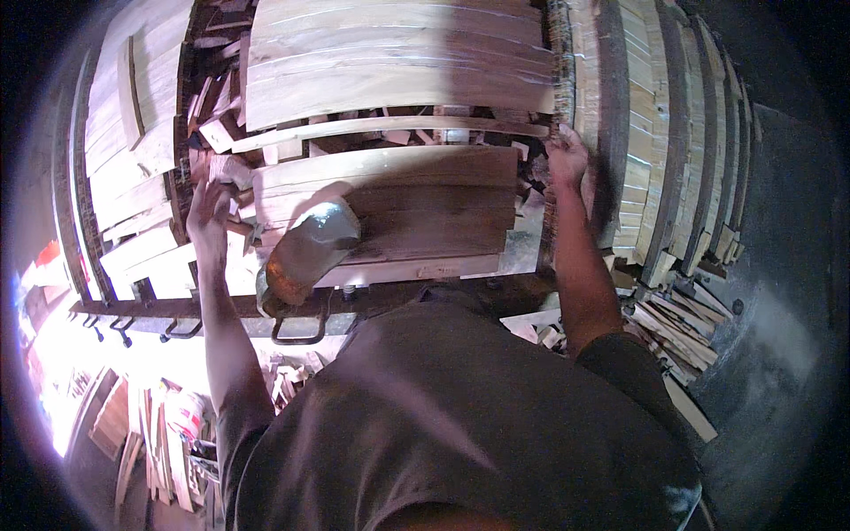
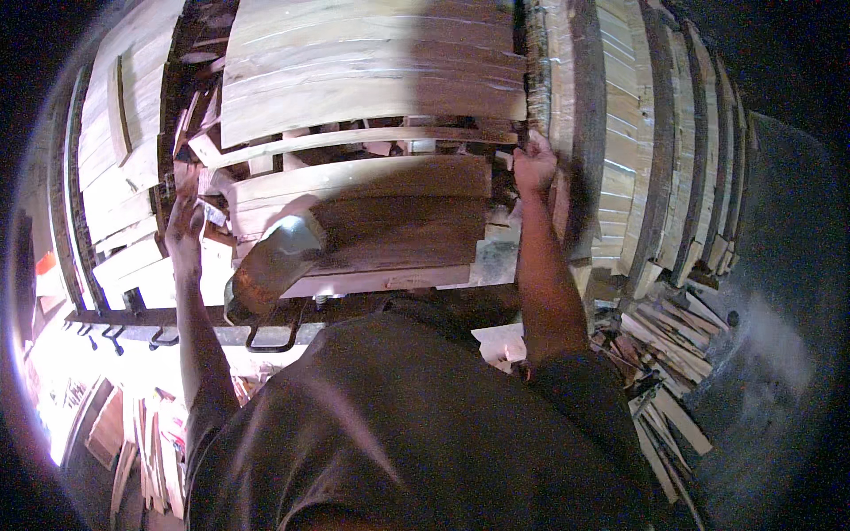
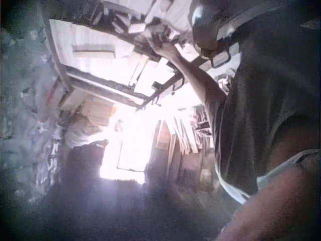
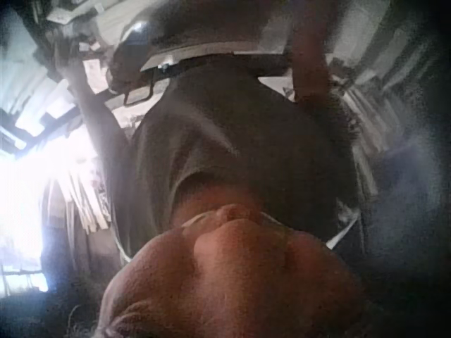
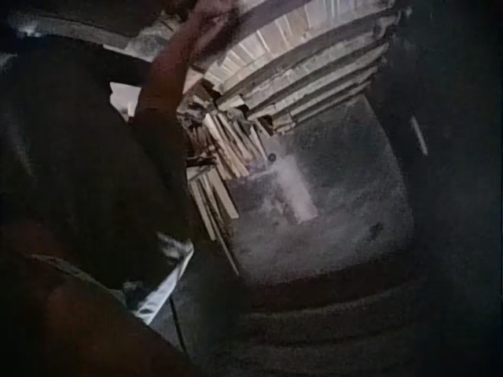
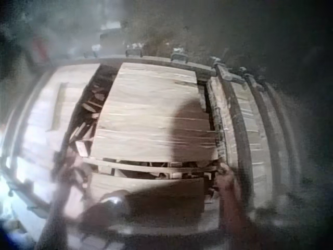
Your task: The person applies glue to wooden slats using a brush and a container. They repeatedly dip the brush into the container and spread the glue along the length of each slat, then place the slats into a curved wooden frame.
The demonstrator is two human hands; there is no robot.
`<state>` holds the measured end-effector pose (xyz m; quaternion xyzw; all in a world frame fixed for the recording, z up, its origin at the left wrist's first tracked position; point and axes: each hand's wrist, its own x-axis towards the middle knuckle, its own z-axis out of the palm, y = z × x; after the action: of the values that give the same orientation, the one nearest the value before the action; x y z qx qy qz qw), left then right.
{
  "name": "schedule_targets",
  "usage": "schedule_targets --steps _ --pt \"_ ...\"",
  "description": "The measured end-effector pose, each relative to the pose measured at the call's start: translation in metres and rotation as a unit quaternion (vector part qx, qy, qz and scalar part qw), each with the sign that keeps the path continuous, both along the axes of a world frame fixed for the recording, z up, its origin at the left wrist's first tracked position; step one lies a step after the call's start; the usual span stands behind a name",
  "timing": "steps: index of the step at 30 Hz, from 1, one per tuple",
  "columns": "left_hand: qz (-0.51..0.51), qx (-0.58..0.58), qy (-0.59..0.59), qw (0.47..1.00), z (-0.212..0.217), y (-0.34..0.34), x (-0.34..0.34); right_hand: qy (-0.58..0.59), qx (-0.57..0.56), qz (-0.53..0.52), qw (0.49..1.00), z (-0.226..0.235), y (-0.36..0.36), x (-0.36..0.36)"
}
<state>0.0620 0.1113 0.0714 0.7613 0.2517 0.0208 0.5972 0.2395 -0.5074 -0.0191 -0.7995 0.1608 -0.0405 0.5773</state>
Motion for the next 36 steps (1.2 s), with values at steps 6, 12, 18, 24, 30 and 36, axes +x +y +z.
schedule_targets --steps 6,12,18,24,30,36 --pt "0.149 -0.017 0.019 0.989 0.033 -0.036 -0.101 -0.161 -0.207 0.125 0.957 0.061 0.085 -0.068" --pt "0.157 -0.162 -0.026 0.974 0.110 -0.129 -0.125 -0.072 -0.187 0.449 0.871 0.126 0.210 -0.161" --pt "-0.040 0.099 -0.058 0.993 0.088 -0.130 -0.124 -0.037 -0.178 0.534 0.826 0.115 0.254 -0.190" --pt "-0.042 0.227 -0.014 0.973 0.092 -0.125 -0.122 -0.070 -0.276 0.550 0.785 0.133 0.287 -0.188" --pt "-0.038 0.242 -0.002 0.970 0.098 -0.118 -0.117 -0.052 -0.274 0.556 0.783 0.129 0.297 -0.193" --pt "-0.107 0.285 -0.100 0.947 0.119 -0.113 -0.067 -0.176 -0.152 0.503 0.832 0.150 0.308 -0.166"
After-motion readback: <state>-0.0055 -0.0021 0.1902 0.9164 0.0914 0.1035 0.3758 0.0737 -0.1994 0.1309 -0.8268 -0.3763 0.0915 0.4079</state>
